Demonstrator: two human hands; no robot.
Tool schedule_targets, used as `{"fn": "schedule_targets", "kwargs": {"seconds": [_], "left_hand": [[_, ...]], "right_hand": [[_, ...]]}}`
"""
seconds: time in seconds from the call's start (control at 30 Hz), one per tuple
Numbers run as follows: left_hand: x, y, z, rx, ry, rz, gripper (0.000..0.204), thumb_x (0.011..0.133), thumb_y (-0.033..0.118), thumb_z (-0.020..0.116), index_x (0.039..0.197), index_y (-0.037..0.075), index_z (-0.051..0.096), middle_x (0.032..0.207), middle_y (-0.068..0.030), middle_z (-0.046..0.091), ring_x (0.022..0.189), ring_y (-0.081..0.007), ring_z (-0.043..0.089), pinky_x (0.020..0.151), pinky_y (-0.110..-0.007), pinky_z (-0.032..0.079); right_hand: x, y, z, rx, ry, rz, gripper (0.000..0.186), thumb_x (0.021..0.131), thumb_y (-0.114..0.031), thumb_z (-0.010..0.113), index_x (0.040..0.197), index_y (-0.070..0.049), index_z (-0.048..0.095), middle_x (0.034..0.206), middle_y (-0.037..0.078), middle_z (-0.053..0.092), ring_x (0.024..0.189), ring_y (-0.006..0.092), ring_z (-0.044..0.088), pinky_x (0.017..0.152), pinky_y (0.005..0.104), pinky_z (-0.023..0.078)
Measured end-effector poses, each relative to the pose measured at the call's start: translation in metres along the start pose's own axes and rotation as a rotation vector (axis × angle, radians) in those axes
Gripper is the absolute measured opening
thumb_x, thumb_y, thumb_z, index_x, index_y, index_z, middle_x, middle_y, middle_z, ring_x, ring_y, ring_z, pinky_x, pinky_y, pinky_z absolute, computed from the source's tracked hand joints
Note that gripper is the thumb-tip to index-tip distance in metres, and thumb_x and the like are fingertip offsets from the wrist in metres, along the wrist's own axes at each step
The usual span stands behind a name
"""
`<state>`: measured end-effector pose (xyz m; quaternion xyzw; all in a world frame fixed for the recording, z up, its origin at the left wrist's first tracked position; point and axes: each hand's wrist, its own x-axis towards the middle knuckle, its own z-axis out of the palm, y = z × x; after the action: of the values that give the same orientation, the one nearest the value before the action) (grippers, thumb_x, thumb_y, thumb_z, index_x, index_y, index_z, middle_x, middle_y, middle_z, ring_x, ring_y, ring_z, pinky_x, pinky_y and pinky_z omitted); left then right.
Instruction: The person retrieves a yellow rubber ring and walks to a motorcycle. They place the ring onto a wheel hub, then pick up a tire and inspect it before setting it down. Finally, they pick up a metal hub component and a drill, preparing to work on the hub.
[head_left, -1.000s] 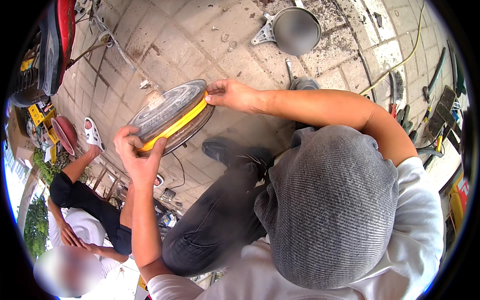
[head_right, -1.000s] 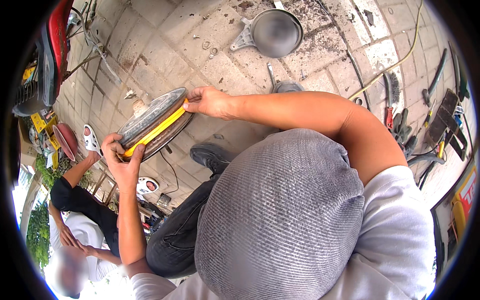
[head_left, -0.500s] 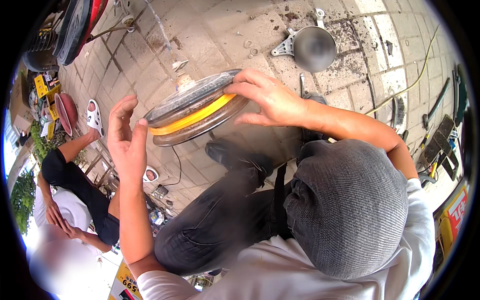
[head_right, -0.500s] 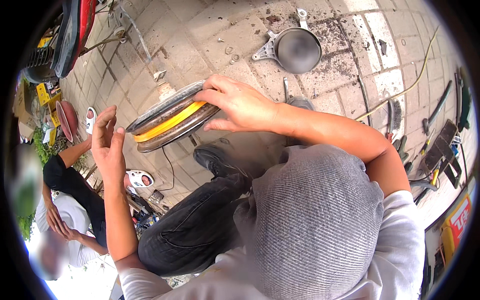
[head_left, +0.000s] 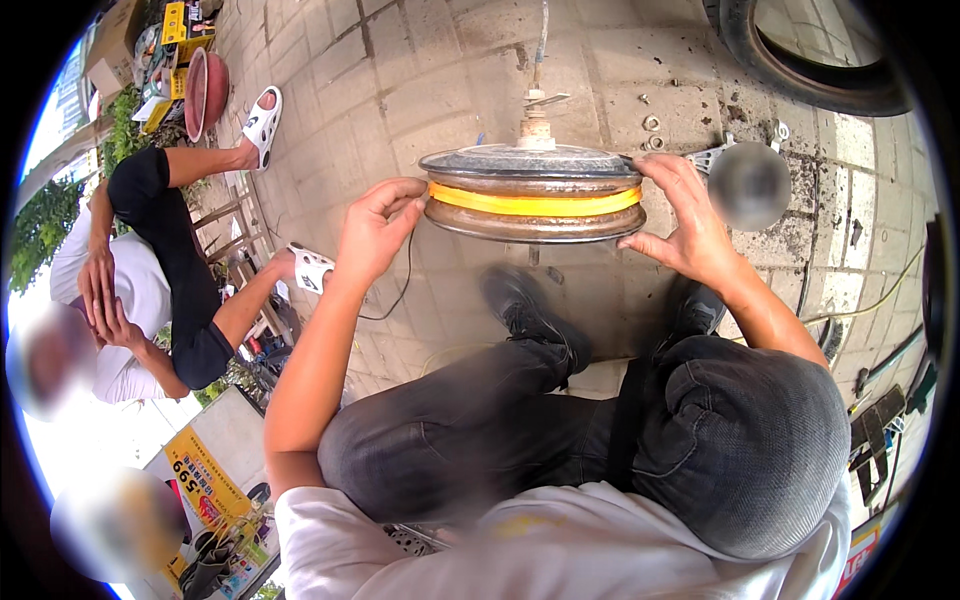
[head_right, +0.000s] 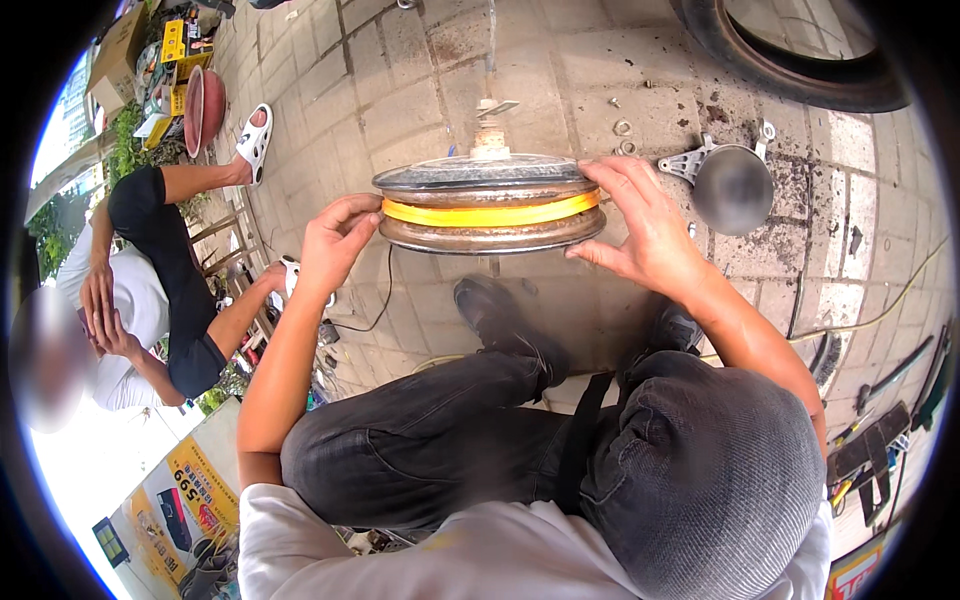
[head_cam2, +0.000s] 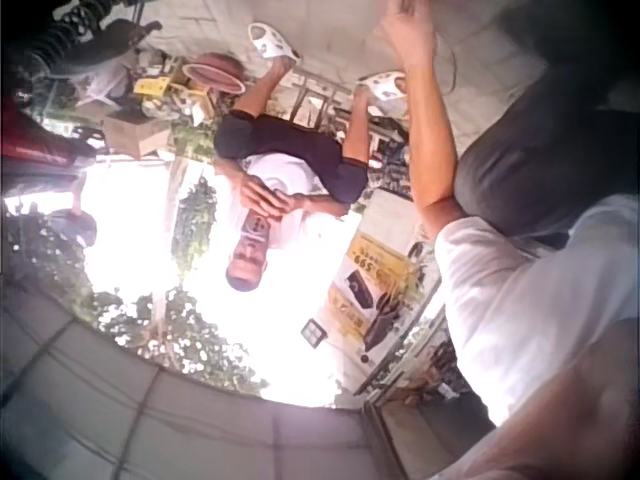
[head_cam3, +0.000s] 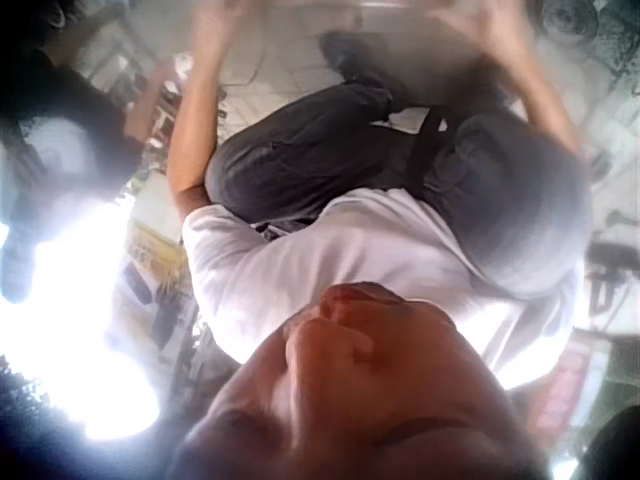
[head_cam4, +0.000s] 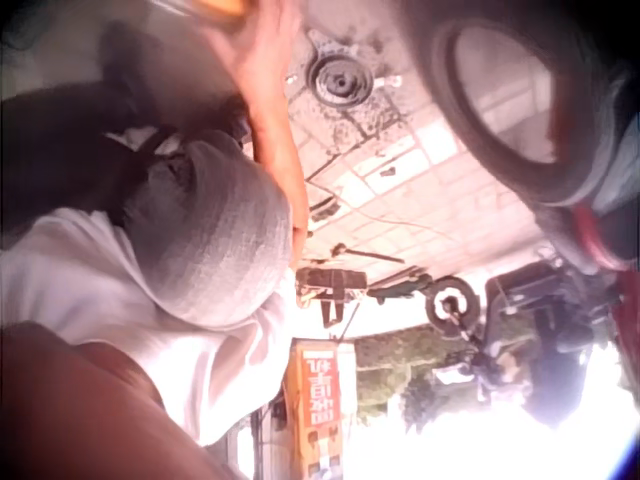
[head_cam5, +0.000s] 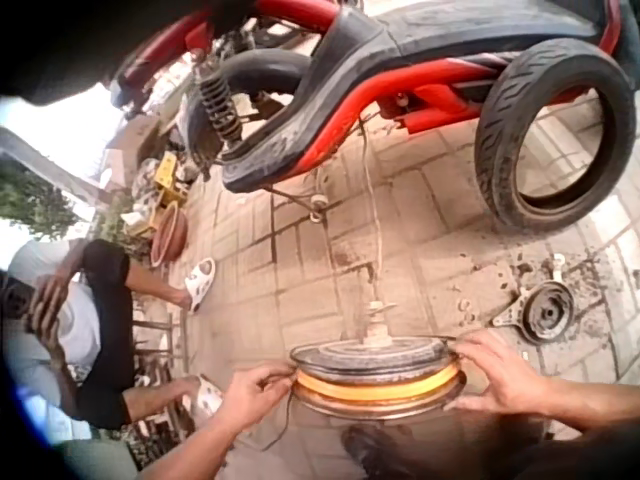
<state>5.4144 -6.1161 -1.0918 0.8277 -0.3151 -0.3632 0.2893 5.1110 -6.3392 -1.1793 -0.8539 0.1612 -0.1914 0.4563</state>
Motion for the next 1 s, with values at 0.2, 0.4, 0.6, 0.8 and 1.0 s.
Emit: {"fn": "schedule_targets", "kwargs": {"seconds": [0.2, 0.4, 0.6, 0.8, 1.0], "left_hand": [[0.013, 0.017, -0.006, 0.644, -0.032, 0.553, 0.019, 0.079, 0.002, 0.069, 0.098, 0.002, 0.066, 0.097, -0.0116, 0.068, 0.090, -0.0279, 0.067, 0.078, -0.034, 0.054], [0.020, 0.015, -0.010, 0.808, -0.098, 0.652, 0.019, 0.077, 0.004, 0.070, 0.095, 0.004, 0.066, 0.094, -0.0100, 0.068, 0.084, -0.0288, 0.066, 0.073, -0.037, 0.055], [0.028, 0.021, -0.018, 0.843, -0.199, 0.668, 0.020, 0.077, 0.005, 0.070, 0.096, 0.004, 0.065, 0.090, -0.0104, 0.067, 0.080, -0.0302, 0.065, 0.069, -0.038, 0.054], [0.028, 0.035, -0.014, 0.930, -0.246, 0.641, 0.017, 0.079, 0.004, 0.069, 0.095, 0.001, 0.064, 0.090, -0.0150, 0.067, 0.081, -0.0335, 0.065, 0.070, -0.039, 0.053], [0.026, 0.022, -0.018, 0.901, -0.216, 0.717, 0.018, 0.078, -0.001, 0.069, 0.095, 0.000, 0.063, 0.087, -0.0149, 0.065, 0.078, -0.0329, 0.064, 0.068, -0.039, 0.052]], "right_hand": [[0.001, -0.002, -0.003, -0.025, -0.019, 0.018, 0.082, 0.058, -0.031, 0.088, 0.126, -0.001, 0.052, 0.122, 0.018, 0.054, 0.114, 0.0372, 0.052, 0.097, 0.0444, 0.044], [0.007, -0.001, -0.007, -0.030, -0.069, -0.069, 0.088, 0.060, -0.039, 0.084, 0.132, 0.000, 0.048, 0.123, 0.018, 0.055, 0.113, 0.0371, 0.053, 0.096, 0.0441, 0.045], [0.014, -0.007, -0.004, -0.091, -0.086, -0.155, 0.092, 0.063, -0.036, 0.084, 0.137, 0.000, 0.044, 0.120, 0.019, 0.057, 0.107, 0.0365, 0.057, 0.093, 0.0434, 0.048], [0.017, -0.009, -0.002, -0.025, -0.072, -0.145, 0.091, 0.061, -0.035, 0.084, 0.137, -0.001, 0.045, 0.118, 0.018, 0.059, 0.107, 0.0365, 0.058, 0.091, 0.0438, 0.049], [0.021, -0.014, -0.002, -0.028, -0.053, -0.175, 0.086, 0.061, -0.030, 0.083, 0.132, 0.001, 0.047, 0.118, 0.017, 0.060, 0.106, 0.0341, 0.059, 0.091, 0.0424, 0.049]]}}
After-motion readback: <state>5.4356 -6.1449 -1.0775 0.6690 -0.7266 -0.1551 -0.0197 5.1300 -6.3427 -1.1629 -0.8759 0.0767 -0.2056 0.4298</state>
